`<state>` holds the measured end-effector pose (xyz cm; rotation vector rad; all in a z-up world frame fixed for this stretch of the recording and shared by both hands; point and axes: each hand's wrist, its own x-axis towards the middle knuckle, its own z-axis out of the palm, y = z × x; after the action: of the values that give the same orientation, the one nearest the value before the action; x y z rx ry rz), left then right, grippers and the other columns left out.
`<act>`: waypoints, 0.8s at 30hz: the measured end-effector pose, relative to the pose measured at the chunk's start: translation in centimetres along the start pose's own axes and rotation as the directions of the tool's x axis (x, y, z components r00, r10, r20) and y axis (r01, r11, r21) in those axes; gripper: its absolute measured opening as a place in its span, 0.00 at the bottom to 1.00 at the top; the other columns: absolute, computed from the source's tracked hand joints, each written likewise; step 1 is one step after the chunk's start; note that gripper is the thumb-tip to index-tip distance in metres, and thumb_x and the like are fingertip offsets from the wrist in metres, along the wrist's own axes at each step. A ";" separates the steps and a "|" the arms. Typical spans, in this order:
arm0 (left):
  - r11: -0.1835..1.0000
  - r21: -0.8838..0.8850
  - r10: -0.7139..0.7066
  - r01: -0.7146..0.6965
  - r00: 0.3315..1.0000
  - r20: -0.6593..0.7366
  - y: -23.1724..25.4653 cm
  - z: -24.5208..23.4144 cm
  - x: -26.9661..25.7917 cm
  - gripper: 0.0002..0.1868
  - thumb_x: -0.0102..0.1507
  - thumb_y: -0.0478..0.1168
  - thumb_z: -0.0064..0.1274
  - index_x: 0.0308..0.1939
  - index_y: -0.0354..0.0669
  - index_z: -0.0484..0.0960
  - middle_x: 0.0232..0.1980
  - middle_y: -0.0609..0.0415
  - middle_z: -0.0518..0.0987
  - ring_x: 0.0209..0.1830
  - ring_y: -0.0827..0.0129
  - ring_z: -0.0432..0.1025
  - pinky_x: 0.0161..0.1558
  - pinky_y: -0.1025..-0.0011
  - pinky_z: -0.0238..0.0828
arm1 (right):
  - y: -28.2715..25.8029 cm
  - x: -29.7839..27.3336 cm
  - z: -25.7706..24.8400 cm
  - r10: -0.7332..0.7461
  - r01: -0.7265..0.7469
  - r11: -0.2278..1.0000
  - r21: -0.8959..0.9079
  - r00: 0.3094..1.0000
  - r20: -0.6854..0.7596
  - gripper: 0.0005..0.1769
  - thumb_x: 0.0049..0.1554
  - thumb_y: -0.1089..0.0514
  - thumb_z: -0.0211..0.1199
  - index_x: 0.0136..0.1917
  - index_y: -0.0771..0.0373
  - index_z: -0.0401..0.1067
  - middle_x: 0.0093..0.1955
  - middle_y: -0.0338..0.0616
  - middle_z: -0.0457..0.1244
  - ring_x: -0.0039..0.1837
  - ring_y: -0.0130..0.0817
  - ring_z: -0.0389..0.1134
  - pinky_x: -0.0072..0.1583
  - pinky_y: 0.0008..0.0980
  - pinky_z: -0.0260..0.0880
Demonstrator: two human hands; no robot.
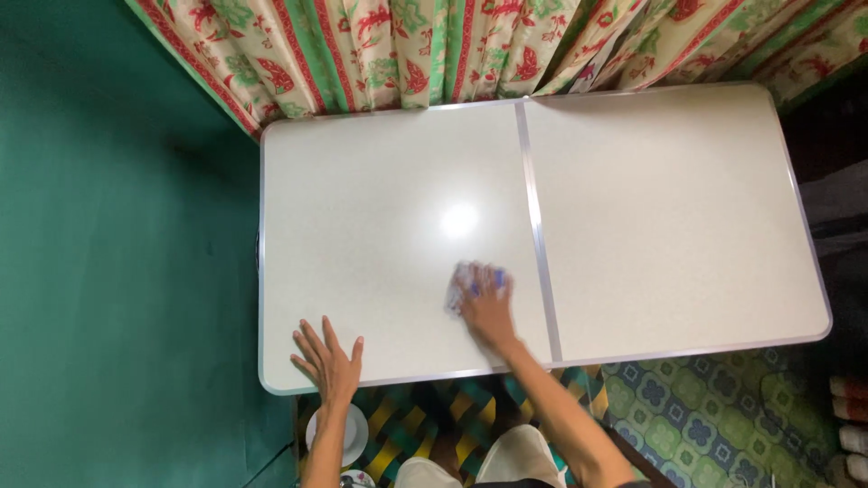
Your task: The person wipes the surface of a white folding table using a blue and white checkered cloth. The person moves the cloth across the table in repeated strokes, covering different areas of the tabletop.
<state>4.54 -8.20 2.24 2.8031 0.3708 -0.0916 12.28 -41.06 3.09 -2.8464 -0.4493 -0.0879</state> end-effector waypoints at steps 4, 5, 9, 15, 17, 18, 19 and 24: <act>1.000 -0.017 0.000 -0.001 1.000 -0.030 3.5 0.9 -0.1 0.50 0.61 0.59 0.52 0.79 0.37 0.49 0.82 0.26 0.33 0.81 0.27 0.28 0.68 0.23 0.25 | -2.7 -6.2 -2.1 -0.235 0.235 0.972 0.001 0.972 0.013 0.35 0.67 0.39 0.40 0.85 0.45 0.43 0.88 0.46 0.29 0.86 0.50 0.23 0.79 0.66 0.17; 1.000 0.001 0.006 -0.006 0.999 -0.048 3.9 1.5 0.0 0.50 0.61 0.59 0.52 0.79 0.38 0.50 0.82 0.26 0.35 0.81 0.27 0.29 0.68 0.22 0.27 | -2.2 -7.5 -3.4 -0.263 0.259 0.960 0.104 0.964 0.029 0.32 0.68 0.40 0.42 0.82 0.45 0.50 0.87 0.46 0.35 0.86 0.49 0.28 0.79 0.64 0.20; 0.999 0.031 -0.038 0.039 0.999 -0.032 5.9 2.7 0.2 0.50 0.62 0.60 0.50 0.80 0.38 0.48 0.82 0.25 0.34 0.80 0.26 0.28 0.66 0.20 0.26 | 4.2 -10.2 -4.7 -0.292 0.290 0.953 0.086 0.956 0.019 0.31 0.68 0.37 0.37 0.82 0.36 0.48 0.88 0.40 0.33 0.87 0.43 0.27 0.81 0.59 0.16; 0.984 0.048 -0.166 0.169 0.985 -0.054 7.5 3.2 -0.1 0.50 0.61 0.58 0.50 0.80 0.41 0.47 0.83 0.28 0.32 0.81 0.28 0.26 0.67 0.22 0.26 | 14.2 0.1 -4.2 -0.267 0.267 0.962 -0.049 0.964 0.016 0.34 0.68 0.35 0.34 0.84 0.40 0.42 0.89 0.40 0.28 0.87 0.42 0.22 0.80 0.61 0.21; 0.982 0.038 -0.183 0.186 0.980 -0.076 8.5 3.1 0.2 0.49 0.62 0.57 0.49 0.80 0.40 0.47 0.83 0.29 0.32 0.81 0.28 0.27 0.67 0.22 0.26 | 15.6 5.7 -2.9 -0.225 0.224 0.974 -0.038 0.974 -0.012 0.34 0.68 0.35 0.36 0.84 0.41 0.46 0.88 0.41 0.32 0.87 0.45 0.28 0.79 0.64 0.25; 0.980 0.019 -0.194 0.196 0.976 -0.095 9.0 3.3 -0.1 0.48 0.63 0.56 0.49 0.80 0.39 0.48 0.83 0.29 0.33 0.81 0.28 0.27 0.67 0.22 0.25 | 16.4 8.1 -2.2 -0.178 0.176 0.984 -0.036 0.983 -0.038 0.34 0.68 0.34 0.38 0.83 0.42 0.50 0.88 0.42 0.35 0.86 0.48 0.33 0.78 0.68 0.30; 0.977 0.020 -0.208 0.211 0.974 -0.094 9.6 3.4 -0.1 0.48 0.63 0.56 0.49 0.80 0.39 0.48 0.83 0.29 0.33 0.81 0.28 0.27 0.67 0.22 0.25 | 17.0 9.8 -1.0 -0.189 0.188 0.982 -0.031 0.981 -0.030 0.34 0.68 0.34 0.38 0.83 0.42 0.50 0.88 0.42 0.35 0.86 0.48 0.33 0.78 0.68 0.30; 0.975 0.028 -0.212 0.221 0.959 -0.187 11.9 3.2 1.9 0.45 0.64 0.56 0.49 0.80 0.40 0.52 0.83 0.31 0.37 0.83 0.33 0.30 0.70 0.24 0.27 | 15.1 13.8 -0.4 -0.070 0.068 0.998 0.016 0.976 0.208 0.33 0.67 0.37 0.40 0.82 0.43 0.49 0.86 0.47 0.36 0.85 0.55 0.30 0.76 0.74 0.27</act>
<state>9.49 -19.68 2.50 2.8164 0.7290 0.1118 30.03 -50.94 1.17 -2.8431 -0.5897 0.2022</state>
